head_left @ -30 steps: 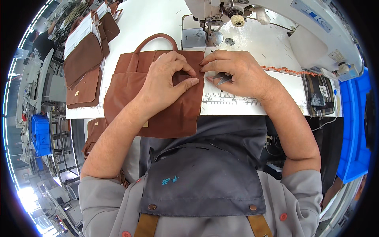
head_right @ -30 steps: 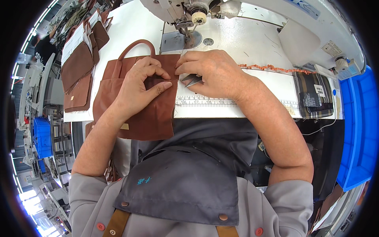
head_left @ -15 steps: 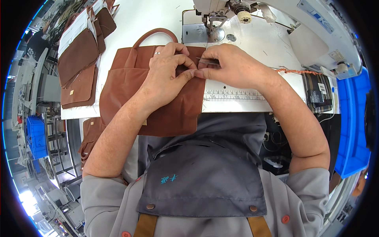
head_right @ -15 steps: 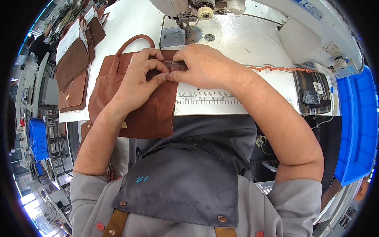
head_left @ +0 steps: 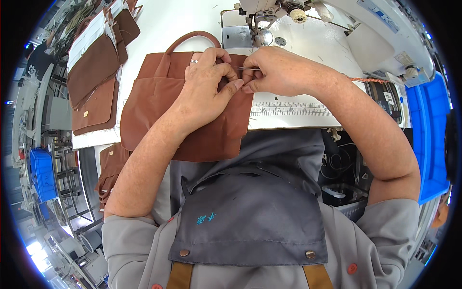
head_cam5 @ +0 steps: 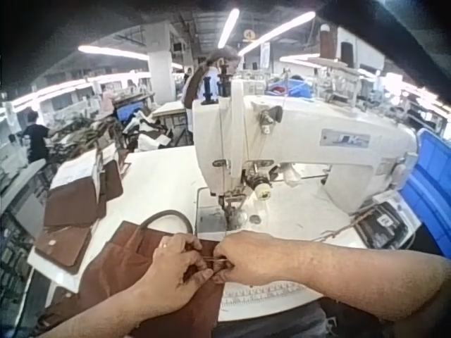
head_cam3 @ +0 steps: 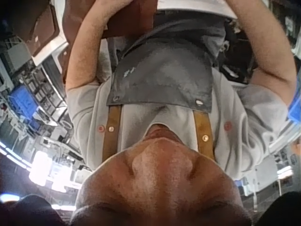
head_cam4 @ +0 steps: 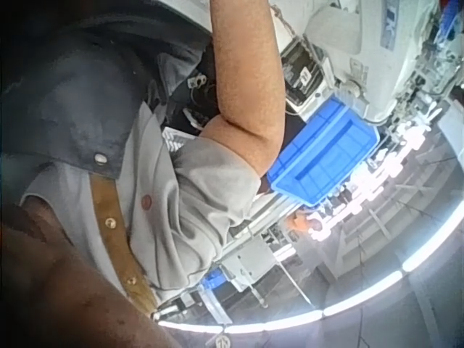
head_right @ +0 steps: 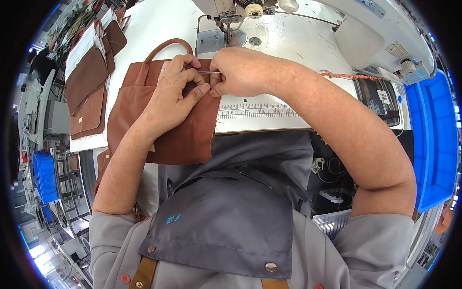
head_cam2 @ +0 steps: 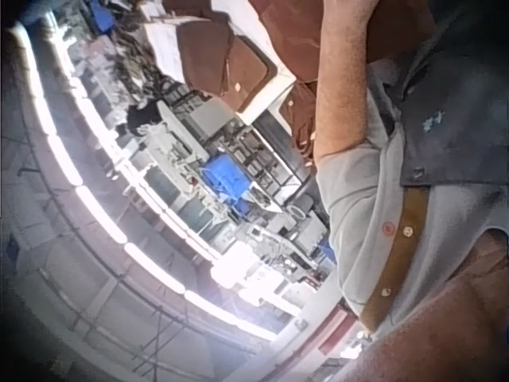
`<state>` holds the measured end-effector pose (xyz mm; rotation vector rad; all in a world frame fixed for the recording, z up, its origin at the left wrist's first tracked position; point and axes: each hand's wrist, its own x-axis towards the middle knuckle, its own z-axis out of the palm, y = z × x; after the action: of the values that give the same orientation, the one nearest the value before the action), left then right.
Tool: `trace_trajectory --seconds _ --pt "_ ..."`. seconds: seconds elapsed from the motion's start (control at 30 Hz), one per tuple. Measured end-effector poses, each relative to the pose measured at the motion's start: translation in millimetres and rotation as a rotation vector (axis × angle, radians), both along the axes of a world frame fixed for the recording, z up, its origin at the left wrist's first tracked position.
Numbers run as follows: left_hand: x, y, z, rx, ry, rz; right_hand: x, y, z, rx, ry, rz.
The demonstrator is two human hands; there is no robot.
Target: The recorder is using an industrial sewing machine to sew leather components of a handbag.
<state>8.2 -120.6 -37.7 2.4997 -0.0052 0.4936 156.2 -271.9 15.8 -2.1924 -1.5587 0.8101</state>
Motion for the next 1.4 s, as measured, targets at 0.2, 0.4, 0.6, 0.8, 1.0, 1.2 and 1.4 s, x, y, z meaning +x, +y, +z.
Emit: trace_trajectory --seconds 0.2,0.4,0.6,0.8,1.0,1.2,1.4 --pt "-1 -4 1 0.147 0.003 0.025 -3 2 8 -0.088 -0.088 -0.011" --pt "-3 -5 3 0.108 0.016 0.046 6 -8 13 -0.107 -0.153 -0.017" --pt "0 -6 5 0.101 0.057 0.08 24 -34 -9 0.161 0.012 -0.125" --pt "4 -8 6 0.17 0.037 0.111 6 -51 -41 0.655 -0.127 0.02" --pt "8 -8 3 0.17 0.06 0.152 -5 -61 -48 0.632 -0.402 0.144" --pt "17 -5 0 0.085 0.026 0.247 5 -55 -45 0.591 -0.499 0.128" --pt "7 1 6 -0.045 0.047 0.11 14 -48 -39 0.544 -0.539 0.18"
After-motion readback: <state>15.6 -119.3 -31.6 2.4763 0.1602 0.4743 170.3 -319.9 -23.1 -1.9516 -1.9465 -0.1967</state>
